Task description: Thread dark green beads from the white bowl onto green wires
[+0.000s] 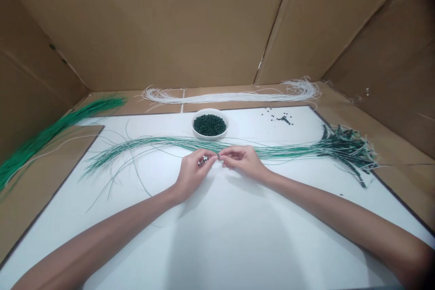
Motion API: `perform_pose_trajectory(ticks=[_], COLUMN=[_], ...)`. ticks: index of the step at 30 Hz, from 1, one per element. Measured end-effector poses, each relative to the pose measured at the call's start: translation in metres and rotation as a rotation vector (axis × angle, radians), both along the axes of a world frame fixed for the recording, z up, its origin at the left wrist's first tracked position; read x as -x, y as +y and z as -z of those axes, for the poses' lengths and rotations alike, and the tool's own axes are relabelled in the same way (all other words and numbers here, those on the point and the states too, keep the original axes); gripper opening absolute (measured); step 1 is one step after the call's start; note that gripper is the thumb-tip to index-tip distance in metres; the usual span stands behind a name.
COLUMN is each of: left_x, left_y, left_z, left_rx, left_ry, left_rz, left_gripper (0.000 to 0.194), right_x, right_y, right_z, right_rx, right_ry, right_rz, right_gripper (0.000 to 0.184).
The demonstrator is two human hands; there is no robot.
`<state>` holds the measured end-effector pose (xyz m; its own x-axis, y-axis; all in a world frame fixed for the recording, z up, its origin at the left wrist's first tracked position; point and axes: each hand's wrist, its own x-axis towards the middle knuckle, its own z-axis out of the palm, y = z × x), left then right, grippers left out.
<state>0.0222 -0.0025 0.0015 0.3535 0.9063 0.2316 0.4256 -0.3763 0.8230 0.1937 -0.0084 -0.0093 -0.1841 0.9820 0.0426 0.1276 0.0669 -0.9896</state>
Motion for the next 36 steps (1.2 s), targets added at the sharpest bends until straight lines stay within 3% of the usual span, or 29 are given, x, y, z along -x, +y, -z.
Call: perform_pose_trajectory(ticks=[3,8,10,15,20,23,27,30,33,36], left_x=[0.000,0.001,0.001,0.000,0.000,0.000,0.000,0.000,0.001,0.001], left_y=[0.000,-0.001,-0.002,-0.001,0.000,-0.001,-0.001,-0.001,-0.001,-0.002], left_z=[0.001,0.001,0.001,0.002,0.003,0.002,0.001,0.001,0.001,0.001], left_rx=[0.036,-0.015,-0.041,-0.081,-0.004,-0.002,-0.033,-0.028,-0.019,-0.020], left_ry=[0.000,0.042,0.049,0.048,0.022,-0.003,0.006,0.015,0.003,-0.008], left_rz=[-0.008,0.037,0.036,-0.013,-0.035,-0.015,0.004,-0.003,0.019,0.034], left_gripper=[0.023,0.023,0.019,0.011,0.014,0.013,0.015,0.015,0.018,0.018], right_x=[0.000,0.001,0.002,0.004,0.004,0.004,0.004,0.011,0.023,0.033], right_y=[-0.001,-0.008,-0.010,-0.011,-0.014,-0.009,0.029,0.073,0.107,0.121], right_z=[0.000,0.002,0.001,-0.002,-0.002,-0.013,-0.047,-0.067,-0.071,-0.064], right_rx=[-0.089,-0.490,-0.563,-0.568,-0.562,-0.586,-0.629,-0.477,-0.344,-0.319], right_ry=[-0.121,-0.398,-0.439,-0.480,-0.485,-0.490,-0.502,-0.701,-1.059,-1.231], right_rz=[0.015,0.089,0.076,0.101,0.117,0.118,0.137,-0.115,-0.307,-0.299], right_gripper=[0.025,0.018,0.018,0.016,0.015,0.014,0.018,0.020,0.029,0.030])
